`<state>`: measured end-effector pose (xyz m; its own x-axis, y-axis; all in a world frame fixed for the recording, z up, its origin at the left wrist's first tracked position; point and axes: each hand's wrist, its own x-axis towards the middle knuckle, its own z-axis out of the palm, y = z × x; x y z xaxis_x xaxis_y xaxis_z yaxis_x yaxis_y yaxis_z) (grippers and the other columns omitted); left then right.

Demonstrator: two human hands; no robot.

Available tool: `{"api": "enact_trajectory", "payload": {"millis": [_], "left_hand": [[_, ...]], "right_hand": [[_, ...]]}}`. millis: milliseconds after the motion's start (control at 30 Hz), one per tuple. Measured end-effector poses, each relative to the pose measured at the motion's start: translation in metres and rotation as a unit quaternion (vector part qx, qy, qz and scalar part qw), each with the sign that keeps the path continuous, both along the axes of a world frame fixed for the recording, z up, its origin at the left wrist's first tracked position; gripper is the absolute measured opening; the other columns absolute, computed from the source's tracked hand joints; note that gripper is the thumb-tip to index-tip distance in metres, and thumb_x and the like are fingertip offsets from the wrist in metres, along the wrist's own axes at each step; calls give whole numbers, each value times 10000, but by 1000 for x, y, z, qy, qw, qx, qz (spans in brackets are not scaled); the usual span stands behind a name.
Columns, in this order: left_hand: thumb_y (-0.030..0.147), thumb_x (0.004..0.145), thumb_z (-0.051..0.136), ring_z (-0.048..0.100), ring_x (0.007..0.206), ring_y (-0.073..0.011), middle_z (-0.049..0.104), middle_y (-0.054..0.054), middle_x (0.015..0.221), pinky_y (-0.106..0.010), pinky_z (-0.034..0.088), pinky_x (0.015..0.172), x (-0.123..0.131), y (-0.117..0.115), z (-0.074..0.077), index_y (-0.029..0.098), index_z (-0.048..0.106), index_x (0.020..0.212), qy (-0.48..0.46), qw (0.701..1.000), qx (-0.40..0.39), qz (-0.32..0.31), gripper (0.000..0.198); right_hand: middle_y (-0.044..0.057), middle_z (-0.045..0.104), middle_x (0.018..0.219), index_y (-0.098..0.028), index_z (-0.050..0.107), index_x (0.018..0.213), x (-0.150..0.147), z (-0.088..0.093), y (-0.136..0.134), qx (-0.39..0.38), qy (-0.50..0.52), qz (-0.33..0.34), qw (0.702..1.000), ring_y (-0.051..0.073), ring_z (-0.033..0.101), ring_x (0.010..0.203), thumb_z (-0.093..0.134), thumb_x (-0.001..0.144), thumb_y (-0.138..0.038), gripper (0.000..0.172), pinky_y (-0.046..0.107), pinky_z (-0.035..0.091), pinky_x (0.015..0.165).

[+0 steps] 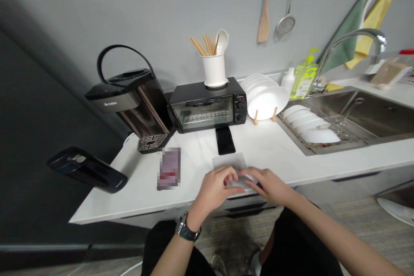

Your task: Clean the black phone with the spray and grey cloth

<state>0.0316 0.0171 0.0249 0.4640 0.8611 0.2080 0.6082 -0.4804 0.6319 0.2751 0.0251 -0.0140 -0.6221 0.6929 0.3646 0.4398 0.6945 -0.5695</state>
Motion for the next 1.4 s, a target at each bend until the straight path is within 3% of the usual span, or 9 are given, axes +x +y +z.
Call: {"api": "enact_trajectory", "payload": {"millis": [100, 200, 433, 567, 700, 967, 1133, 1267, 1400], "left_hand": [[355, 999, 639, 630, 1054, -221, 695, -20, 1080, -353, 486, 936, -22, 3, -14, 254, 671, 1043, 25, 993, 90, 73, 115], [316, 999, 637, 555, 1281, -260, 633, -63, 1320, -442, 460, 1103, -36, 6, -30, 274, 646, 1228, 39, 990, 116, 74, 234], [303, 1033, 566, 534, 1323, -255, 591, -80, 1375, -466, 452, 1149, -38, 7, -45, 266, 558, 1348, 20, 985, 133, 111, 318], [326, 1047, 523, 566, 1298, -252, 604, -94, 1346, -440, 465, 1135, -40, 7, -42, 246, 538, 1355, 22, 977, 134, 165, 319], [440, 1053, 467, 658, 1134, -307, 650, -158, 1239, -450, 534, 998, -26, 26, -26, 146, 516, 1382, 120, 958, 79, 247, 444], [654, 972, 454, 531, 1343, -430, 480, -323, 1488, -463, 483, 1012, 60, 113, 5, 27, 232, 1603, 319, 902, -35, 290, 917], [606, 778, 712, 650, 1217, -404, 631, -283, 1341, -403, 507, 941, 30, 139, 18, 49, 397, 1497, 344, 899, -119, 242, 963], [472, 774, 715, 720, 1084, -343, 689, -222, 1273, -351, 523, 827, -18, 123, 34, 102, 468, 1412, 346, 903, -134, 218, 778], [359, 805, 687, 683, 1170, -350, 665, -191, 1314, -389, 506, 930, -34, 65, 32, 156, 418, 1449, 306, 928, -14, 211, 727]], "right_hand": [[134, 602, 1388, -280, 346, 1550, 10, -11, 45, 7, 68, -110, 992, 282, 651, 1157, 475, 1053, -379, 522, 435, 515, 1004], [131, 564, 1302, -253, 90, 1638, 17, -24, 99, 24, 145, -137, 980, 261, 629, 1092, 467, 1027, -355, 725, 476, 505, 1026], [159, 543, 1344, -228, -6, 1651, 15, -38, 168, -10, 230, -182, 956, 302, 602, 1193, 643, 901, -480, 1023, 534, 491, 1054], [228, 403, 1533, -218, 44, 1630, 21, -39, 144, 31, 271, -293, 916, 369, 538, 1313, 778, 767, -546, 1179, 591, 454, 1088], [215, 453, 1487, -231, 285, 1522, 25, -51, 91, 29, 313, -399, 861, 341, 611, 1201, 706, 846, -536, 853, 568, 515, 999], [158, 584, 1342, -239, 504, 1248, 20, -46, 56, -37, 340, -390, 855, 295, 658, 1113, 637, 880, -528, 487, 542, 518, 1009], [141, 643, 1275, -235, 525, 1217, 21, -43, 57, -48, 347, -379, 856, 253, 694, 993, 600, 904, -512, 425, 477, 565, 938], [99, 716, 1096, -231, 598, 1140, 20, -37, 52, -62, 341, -357, 868, 249, 693, 896, 599, 915, -502, 352, 457, 560, 899], [73, 753, 977, -249, 696, 992, 7, -21, 42, -75, 320, -313, 891, 269, 698, 913, 590, 956, -504, 279, 443, 535, 910]]}}
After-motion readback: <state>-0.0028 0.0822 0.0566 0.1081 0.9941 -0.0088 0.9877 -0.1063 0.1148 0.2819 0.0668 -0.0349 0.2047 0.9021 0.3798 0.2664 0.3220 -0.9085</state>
